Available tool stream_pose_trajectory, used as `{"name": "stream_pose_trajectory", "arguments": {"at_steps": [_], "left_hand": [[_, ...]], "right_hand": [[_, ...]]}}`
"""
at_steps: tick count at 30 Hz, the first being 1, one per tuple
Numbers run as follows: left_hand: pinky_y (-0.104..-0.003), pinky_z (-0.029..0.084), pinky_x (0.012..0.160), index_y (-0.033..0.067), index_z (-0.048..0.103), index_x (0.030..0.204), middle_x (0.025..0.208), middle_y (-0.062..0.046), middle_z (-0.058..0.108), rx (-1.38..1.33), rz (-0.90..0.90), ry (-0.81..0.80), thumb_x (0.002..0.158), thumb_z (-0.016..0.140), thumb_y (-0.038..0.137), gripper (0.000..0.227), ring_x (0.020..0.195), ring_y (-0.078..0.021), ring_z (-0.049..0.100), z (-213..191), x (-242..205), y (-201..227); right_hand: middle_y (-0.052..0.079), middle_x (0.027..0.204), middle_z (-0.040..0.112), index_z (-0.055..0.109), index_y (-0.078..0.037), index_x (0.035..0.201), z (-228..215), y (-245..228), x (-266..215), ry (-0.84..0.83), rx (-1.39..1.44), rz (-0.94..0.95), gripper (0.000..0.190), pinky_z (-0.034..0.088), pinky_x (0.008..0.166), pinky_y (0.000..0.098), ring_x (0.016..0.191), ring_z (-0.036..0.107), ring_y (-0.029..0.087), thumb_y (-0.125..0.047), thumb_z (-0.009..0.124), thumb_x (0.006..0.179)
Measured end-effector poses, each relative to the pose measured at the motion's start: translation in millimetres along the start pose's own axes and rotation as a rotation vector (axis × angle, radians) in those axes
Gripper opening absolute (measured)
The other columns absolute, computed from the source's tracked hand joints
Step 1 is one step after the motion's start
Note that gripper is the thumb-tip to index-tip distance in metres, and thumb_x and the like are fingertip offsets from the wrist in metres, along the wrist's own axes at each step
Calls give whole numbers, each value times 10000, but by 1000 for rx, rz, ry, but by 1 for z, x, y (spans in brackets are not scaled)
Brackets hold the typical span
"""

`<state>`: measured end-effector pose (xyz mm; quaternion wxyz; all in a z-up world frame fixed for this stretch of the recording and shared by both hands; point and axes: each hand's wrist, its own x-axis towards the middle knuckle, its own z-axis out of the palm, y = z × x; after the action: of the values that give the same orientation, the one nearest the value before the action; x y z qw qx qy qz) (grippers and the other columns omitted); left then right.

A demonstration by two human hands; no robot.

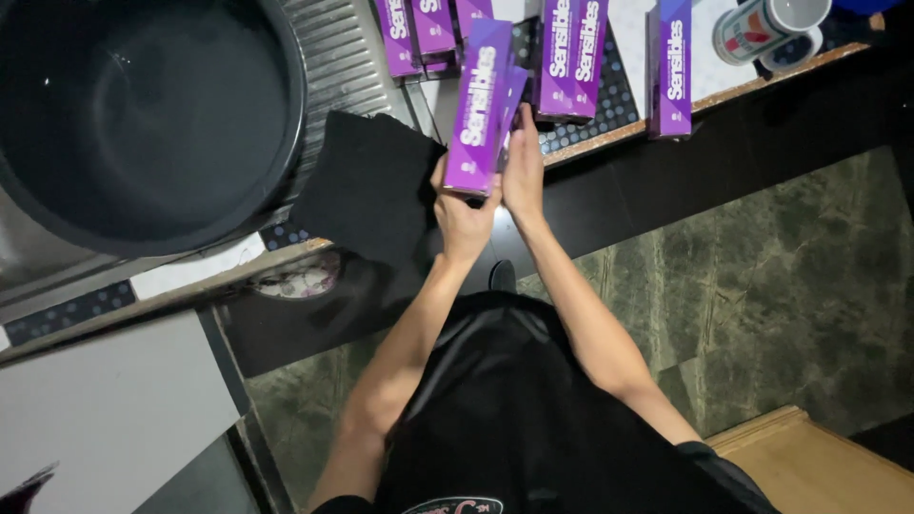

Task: The person is cleaning and organizing hair color boxes by picking them up, opening them to check the contents, and arranging them on a counter.

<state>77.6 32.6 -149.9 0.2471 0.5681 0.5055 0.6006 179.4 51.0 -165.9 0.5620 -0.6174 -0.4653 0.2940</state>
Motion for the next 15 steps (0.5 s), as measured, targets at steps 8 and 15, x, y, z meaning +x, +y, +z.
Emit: {"name": "stream_pose_trajectory", "arguments": {"at_steps": [8,15], "left_hand": [[-458,160,1299,40,192,1640,1704,-191,205,-329,104,-395,870,691,305,956,1572,-343,199,-34,18,11],[-422,134,1344,142,191,1640,1730,-75,187,-748,-440,-547,1090,381,521,695,1624,-228,156,-12,91,-1]], "right_hand": [[176,1727,108,115,-128,1667,7,-52,3,-32,419,118,660,81,1330,481,1604,97,338,-537,165,1152],[90,1674,325,90,-222,1652,10,-13,24,-42,782,203,782,416,1228,446,1485,441,245,-613,343,1024]]}}
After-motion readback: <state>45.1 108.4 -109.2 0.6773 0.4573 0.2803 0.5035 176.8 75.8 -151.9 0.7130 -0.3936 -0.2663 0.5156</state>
